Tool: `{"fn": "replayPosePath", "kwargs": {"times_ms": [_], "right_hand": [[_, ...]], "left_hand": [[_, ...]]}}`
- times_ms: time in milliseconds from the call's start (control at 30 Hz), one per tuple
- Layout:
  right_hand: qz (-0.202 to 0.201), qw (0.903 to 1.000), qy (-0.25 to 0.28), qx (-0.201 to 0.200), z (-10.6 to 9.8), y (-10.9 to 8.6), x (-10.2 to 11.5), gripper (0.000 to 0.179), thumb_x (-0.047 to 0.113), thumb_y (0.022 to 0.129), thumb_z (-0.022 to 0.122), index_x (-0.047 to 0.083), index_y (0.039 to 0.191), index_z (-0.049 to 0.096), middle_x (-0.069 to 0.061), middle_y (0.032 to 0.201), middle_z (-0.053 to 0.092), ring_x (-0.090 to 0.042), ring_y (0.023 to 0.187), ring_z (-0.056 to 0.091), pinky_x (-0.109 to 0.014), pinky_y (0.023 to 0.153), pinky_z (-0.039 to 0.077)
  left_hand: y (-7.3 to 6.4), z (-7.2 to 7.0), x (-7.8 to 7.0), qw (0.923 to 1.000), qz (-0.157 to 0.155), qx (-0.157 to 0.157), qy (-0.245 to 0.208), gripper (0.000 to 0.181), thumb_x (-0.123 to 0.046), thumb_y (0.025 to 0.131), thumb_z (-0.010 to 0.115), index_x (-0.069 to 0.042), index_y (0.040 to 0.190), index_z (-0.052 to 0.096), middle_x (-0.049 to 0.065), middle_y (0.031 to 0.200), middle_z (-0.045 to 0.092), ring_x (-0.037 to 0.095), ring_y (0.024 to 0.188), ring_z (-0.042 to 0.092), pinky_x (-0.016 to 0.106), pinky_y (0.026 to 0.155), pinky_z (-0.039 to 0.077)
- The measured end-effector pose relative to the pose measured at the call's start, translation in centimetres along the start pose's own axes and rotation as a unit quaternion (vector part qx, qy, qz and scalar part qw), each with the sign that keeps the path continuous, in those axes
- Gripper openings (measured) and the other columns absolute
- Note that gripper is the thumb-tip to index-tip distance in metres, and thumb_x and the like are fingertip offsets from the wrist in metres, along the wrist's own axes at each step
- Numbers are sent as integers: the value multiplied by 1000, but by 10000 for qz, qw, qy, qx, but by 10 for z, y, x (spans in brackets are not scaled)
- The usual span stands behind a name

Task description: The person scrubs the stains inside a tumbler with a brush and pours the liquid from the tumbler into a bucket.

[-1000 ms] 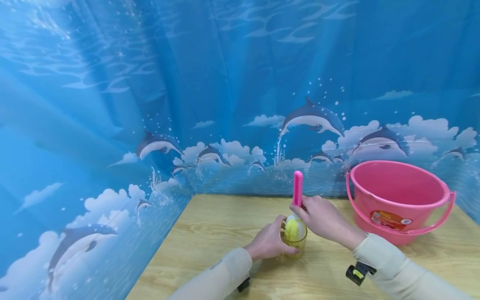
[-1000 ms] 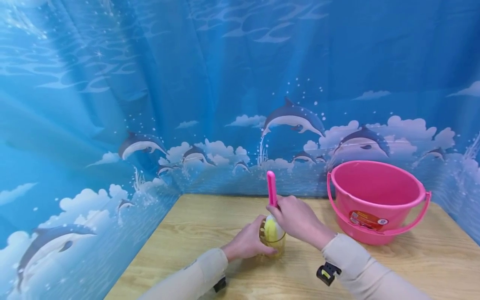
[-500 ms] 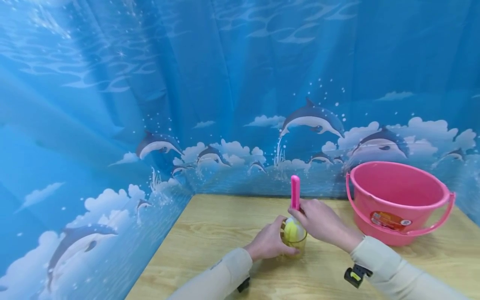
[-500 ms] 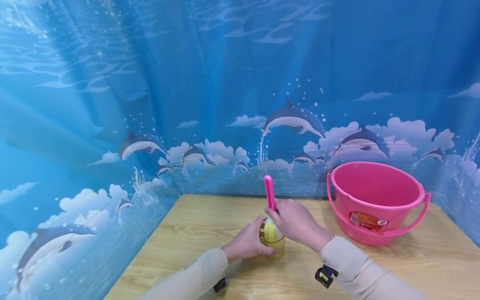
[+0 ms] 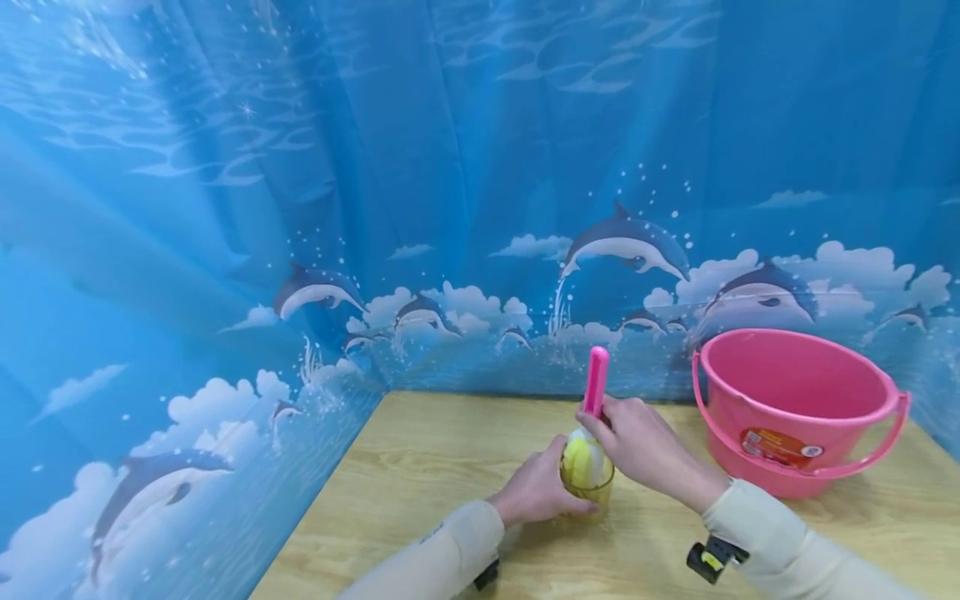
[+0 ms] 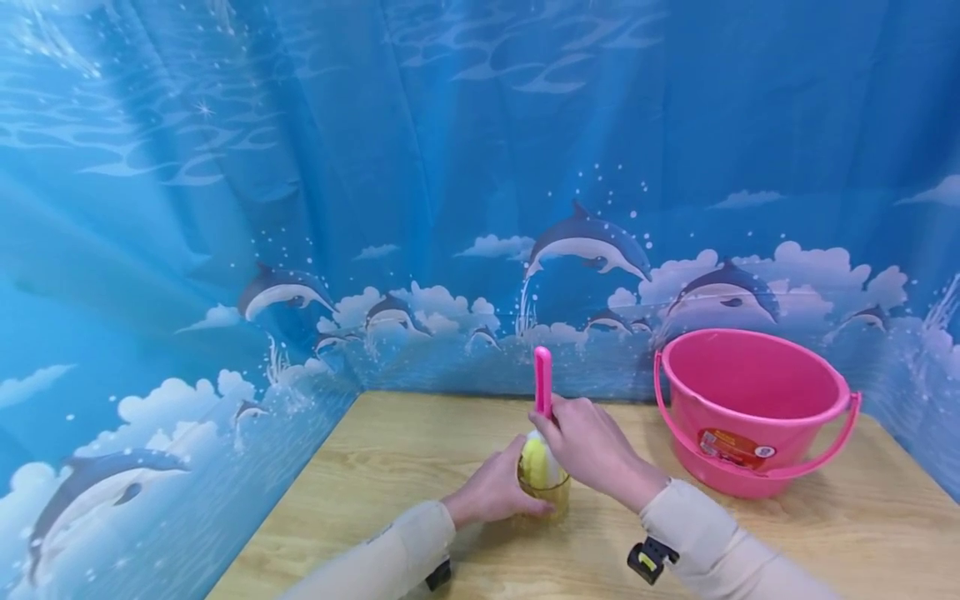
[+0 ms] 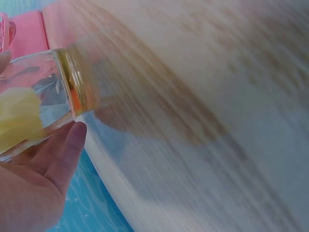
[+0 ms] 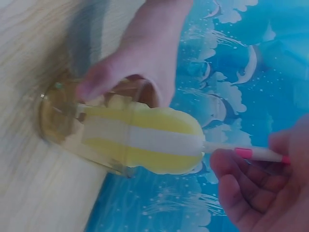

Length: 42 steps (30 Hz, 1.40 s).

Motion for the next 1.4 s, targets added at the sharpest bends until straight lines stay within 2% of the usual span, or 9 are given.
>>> {"fn": "replayPosePath", "kwargs": {"times_ms": [267,467,633,867,1033,1167,1300,1400], "right_hand": [[103,9998,117,-123,9,-6,-10,23,25,104,56,9,94,68,4,57,46,-8,47,38,-23,42,34],[324,9973,509,-410,0,-8,-13,24,27,104,55,7,105,68,-1,63,59,-13,51,54,-25,42,39],[449,9951,765,-441,1,-10,-14,29,30,105,53,5,110,68,-4,67,62,-15,53,56,-25,41,41],[520,9939,832,-499,12,-14,-23,26,28,105,54,6,103,68,-1,65,61,-12,49,53,-24,41,41],[679,9919,836,-675,6,-16,-24,31,30,105,53,5,94,67,-3,67,63,-14,54,58,-26,44,44],[390,9933,626,-889,0,-18,-19,31,30,106,52,4,96,68,0,62,59,-12,48,52,-24,40,40],[-119,9942,112,-1059,0,-23,-12,27,27,105,54,5,108,69,7,56,49,-6,43,42,-22,38,36],[-378,9916,-195,-1223,3,-25,-8,22,25,104,56,7,107,69,10,55,44,-3,43,37,-21,39,35]], "left_hand": [[0,2,1,10000,30,-69,-5,75,-42,65,94,-27,124,51,-16,95,63,1,82,60,24,75,51],[0,1,1,10000,-22,-76,25,74,-43,65,93,-27,124,50,-16,96,63,1,84,59,25,77,52],[0,2,0,9999,36,-148,59,75,-43,64,94,-26,124,50,-16,95,62,1,82,59,24,75,51],[0,2,-1,9998,9,-172,137,83,-44,64,94,-24,132,49,-15,97,64,0,82,59,23,75,51],[-2,3,-1,9998,-11,-173,140,86,-42,63,95,-24,133,48,-13,97,64,1,83,59,23,75,52],[-3,2,-1,9997,-6,-179,145,83,-40,63,95,-26,131,49,-14,97,63,1,83,59,23,76,52],[-2,2,-2,9998,-23,-159,149,80,-40,64,94,-25,128,49,-14,98,63,0,85,59,24,80,52],[-1,1,-2,9998,-36,-144,131,80,-40,65,94,-25,129,49,-15,100,63,-1,87,59,24,82,52]]}}
Point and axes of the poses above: each hand's wrist, its own y-axis towards the middle knuckle, its own z-axis out of the palm, x = y × z, the point moved 4 cm from there along y, towards the middle knuckle
